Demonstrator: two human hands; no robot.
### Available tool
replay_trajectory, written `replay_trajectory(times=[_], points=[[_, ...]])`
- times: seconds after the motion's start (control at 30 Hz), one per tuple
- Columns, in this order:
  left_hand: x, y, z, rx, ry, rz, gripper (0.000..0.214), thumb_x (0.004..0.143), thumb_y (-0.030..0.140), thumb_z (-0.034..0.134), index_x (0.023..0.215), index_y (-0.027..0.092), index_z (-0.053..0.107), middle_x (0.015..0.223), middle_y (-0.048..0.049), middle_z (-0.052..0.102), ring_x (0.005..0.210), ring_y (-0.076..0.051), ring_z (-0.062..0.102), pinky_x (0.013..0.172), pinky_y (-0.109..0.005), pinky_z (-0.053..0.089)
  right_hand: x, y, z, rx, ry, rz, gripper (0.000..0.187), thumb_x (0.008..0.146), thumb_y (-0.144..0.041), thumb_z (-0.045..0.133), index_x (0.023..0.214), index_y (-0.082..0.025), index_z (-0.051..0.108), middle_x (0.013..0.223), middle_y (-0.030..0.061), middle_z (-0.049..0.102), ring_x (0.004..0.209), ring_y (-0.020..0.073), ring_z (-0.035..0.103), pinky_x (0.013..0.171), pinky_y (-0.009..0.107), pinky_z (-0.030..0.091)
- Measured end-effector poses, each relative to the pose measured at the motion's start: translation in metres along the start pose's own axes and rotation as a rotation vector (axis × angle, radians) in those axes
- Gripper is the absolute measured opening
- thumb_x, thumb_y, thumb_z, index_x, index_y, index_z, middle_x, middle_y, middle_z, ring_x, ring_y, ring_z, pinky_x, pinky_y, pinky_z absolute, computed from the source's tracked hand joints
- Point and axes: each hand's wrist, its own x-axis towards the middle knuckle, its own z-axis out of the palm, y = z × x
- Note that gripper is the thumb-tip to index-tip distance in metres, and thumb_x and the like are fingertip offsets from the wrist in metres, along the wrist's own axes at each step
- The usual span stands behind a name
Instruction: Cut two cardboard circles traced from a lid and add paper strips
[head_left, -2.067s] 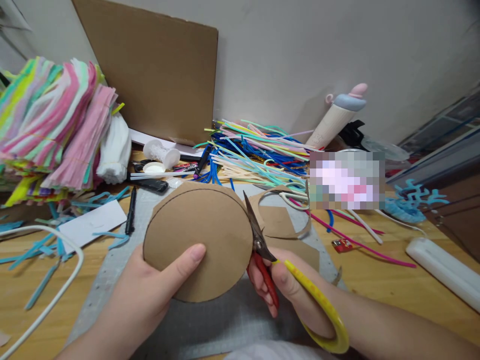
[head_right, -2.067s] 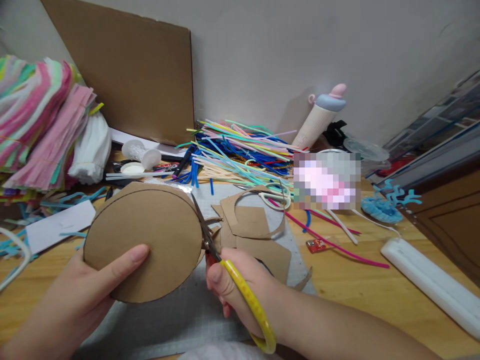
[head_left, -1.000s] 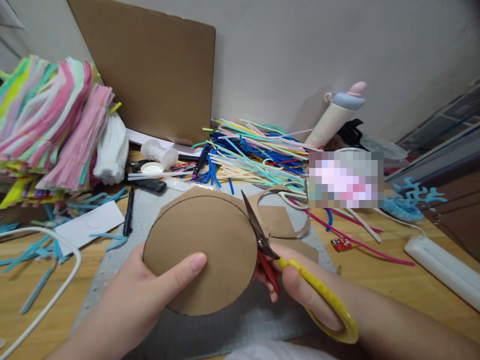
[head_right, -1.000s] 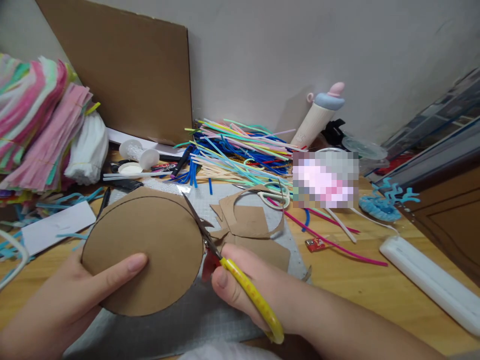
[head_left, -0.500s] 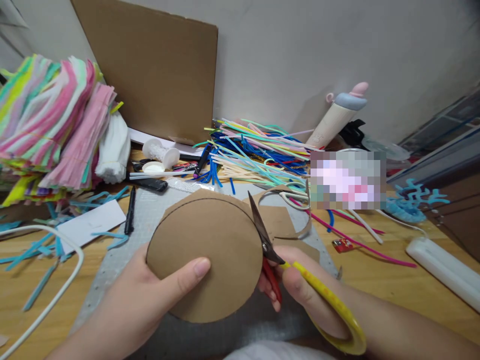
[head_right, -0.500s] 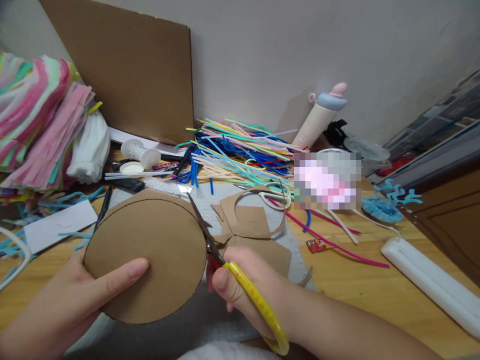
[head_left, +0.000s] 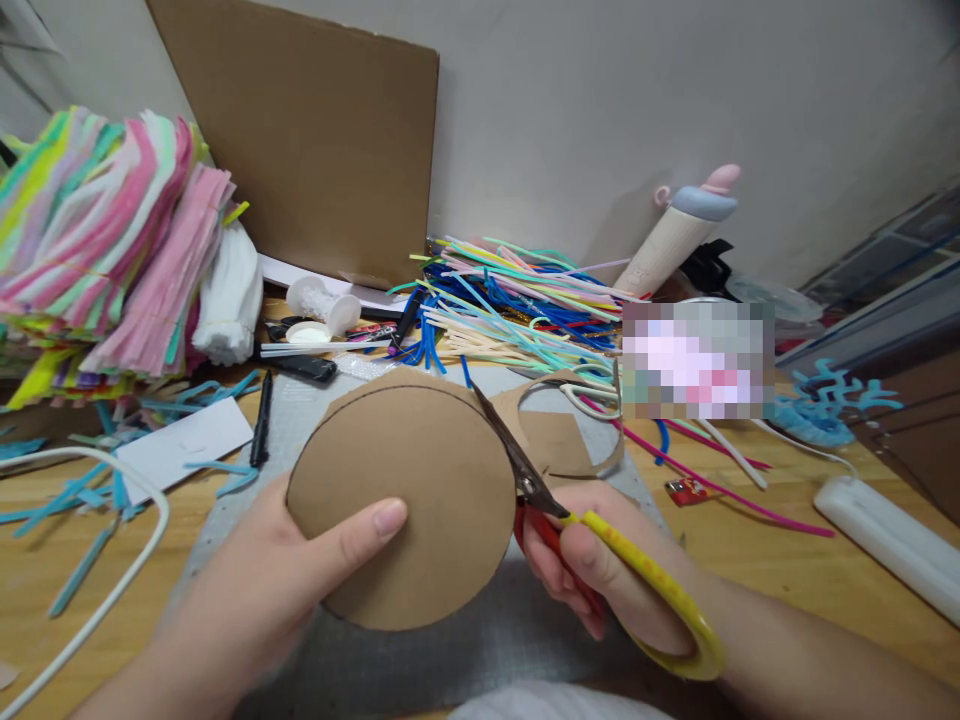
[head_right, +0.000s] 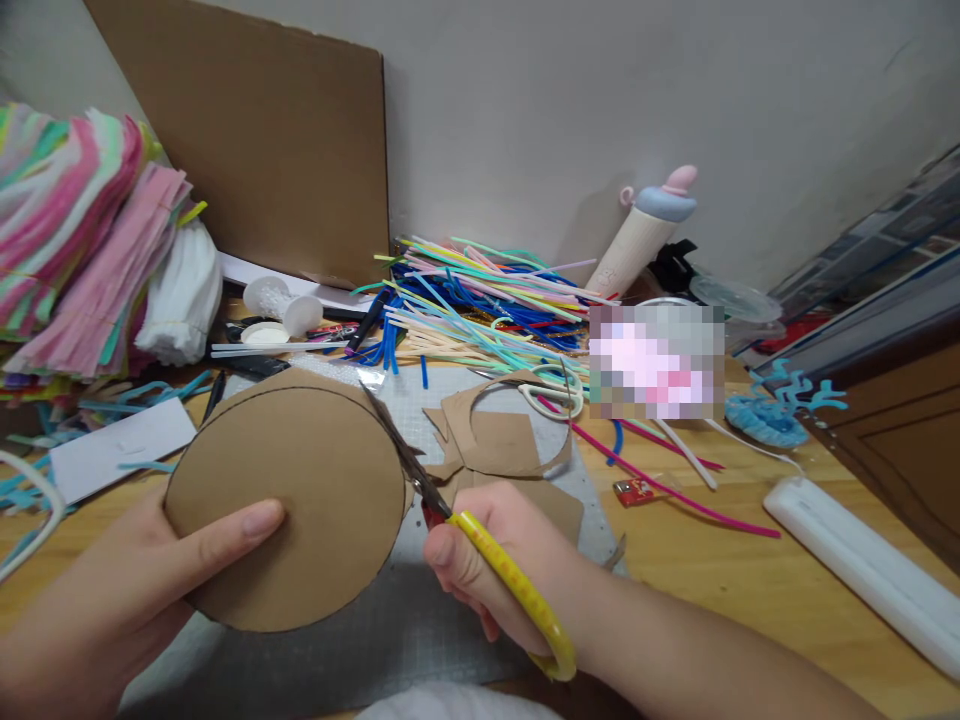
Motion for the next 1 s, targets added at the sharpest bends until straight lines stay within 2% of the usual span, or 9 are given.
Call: replay_trajectory(times=[0.13,0.23,0.3,0.4,0.57,0.63,0.73,0.9,1.0], points=[[0.003,-0.006,0.001,-0.153,-0.172,0.028,0.033,0.065,0.048,0.076,0.085,0.022,0.078,0.092,-0.0079,0.078,0.095,-0.032,0.069,0.082,-0.037,0.056,0.007,0.002,0.006,0.141,0.172,0.001,0.071,0.06,-0.089,0.048,0.062,-0.018,0.047,0.05,-0.0053,0.039,0.038,0.0061,0.036,0.033,0.018,0.032],[0.005,-0.012,0.006,-0.231,-0.179,0.044,0.038,0.066,0.042,0.077,0.098,0.021,0.075,0.101,-0.0081,0.076,0.105,-0.032,0.065,0.088,-0.037,0.054,0.011,0.003,0.011,0.135,0.212,0.041,0.075,0.055,-0.09,0.049,0.066,-0.016,0.052,0.054,-0.0038,0.043,0.04,0.0066,0.038,0.034,0.019,0.033],[0.007,-0.015,0.01,-0.251,-0.117,0.03,0.049,0.063,0.036,0.079,0.109,0.02,0.071,0.102,-0.0081,0.076,0.104,-0.032,0.066,0.084,-0.036,0.056,0.013,0.005,0.014,0.123,0.146,0.039,0.077,0.056,-0.09,0.049,0.072,-0.015,0.055,0.059,-0.0012,0.048,0.042,0.0067,0.041,0.036,0.018,0.034],[0.009,-0.015,0.013,-0.251,0.029,0.067,0.058,0.061,0.033,0.081,0.117,0.02,0.066,0.103,-0.0062,0.076,0.097,-0.029,0.069,0.075,-0.031,0.06,0.013,0.009,0.016,0.248,-0.054,0.033,0.082,0.06,-0.09,0.044,0.082,-0.013,0.058,0.065,0.0011,0.052,0.044,0.0062,0.043,0.038,0.018,0.036],[0.013,-0.009,0.001,-0.158,0.26,0.258,0.048,0.063,0.033,0.082,0.109,0.024,0.069,0.108,-0.0013,0.074,0.096,-0.022,0.069,0.07,-0.019,0.058,0.01,0.012,0.01,0.389,-0.327,0.099,0.088,0.064,-0.092,0.035,0.085,-0.01,0.061,0.066,0.0022,0.052,0.046,0.0068,0.046,0.041,0.018,0.039],[0.013,-0.009,-0.002,-0.133,0.227,0.216,0.05,0.06,0.033,0.083,0.106,0.022,0.07,0.105,-0.0033,0.075,0.091,-0.023,0.071,0.067,-0.021,0.059,0.007,0.01,0.005,0.344,-0.314,0.123,0.087,0.068,-0.09,0.031,0.084,-0.01,0.061,0.065,0.0025,0.052,0.047,0.0072,0.046,0.042,0.018,0.04],[0.011,-0.01,0.0,-0.114,0.122,0.117,0.058,0.053,0.034,0.086,0.108,0.02,0.07,0.1,-0.0067,0.076,0.085,-0.027,0.072,0.064,-0.026,0.06,0.004,0.002,-0.003,0.189,-0.202,0.113,0.084,0.069,-0.089,0.033,0.085,-0.011,0.059,0.068,0.0024,0.051,0.051,0.008,0.045,0.045,0.019,0.04],[0.003,-0.009,0.011,-0.156,0.097,0.054,0.056,0.056,0.035,0.084,0.108,0.019,0.07,0.097,-0.0081,0.077,0.088,-0.029,0.072,0.061,-0.028,0.061,0.0,-0.008,-0.012,-0.181,-0.193,-0.066,0.071,0.079,-0.081,0.028,0.098,-0.016,0.051,0.09,0.0068,0.051,0.077,0.0164,0.05,0.065,0.028,0.047],[0.001,-0.009,0.013,-0.154,0.069,0.025,0.056,0.054,0.037,0.084,0.105,0.016,0.071,0.095,-0.0107,0.077,0.086,-0.033,0.072,0.059,-0.031,0.061,-0.001,-0.007,-0.014,-0.328,-0.194,-0.151,0.068,0.082,-0.079,0.019,0.097,-0.019,0.046,0.095,0.0082,0.05,0.081,0.0185,0.048,0.07,0.032,0.046]])
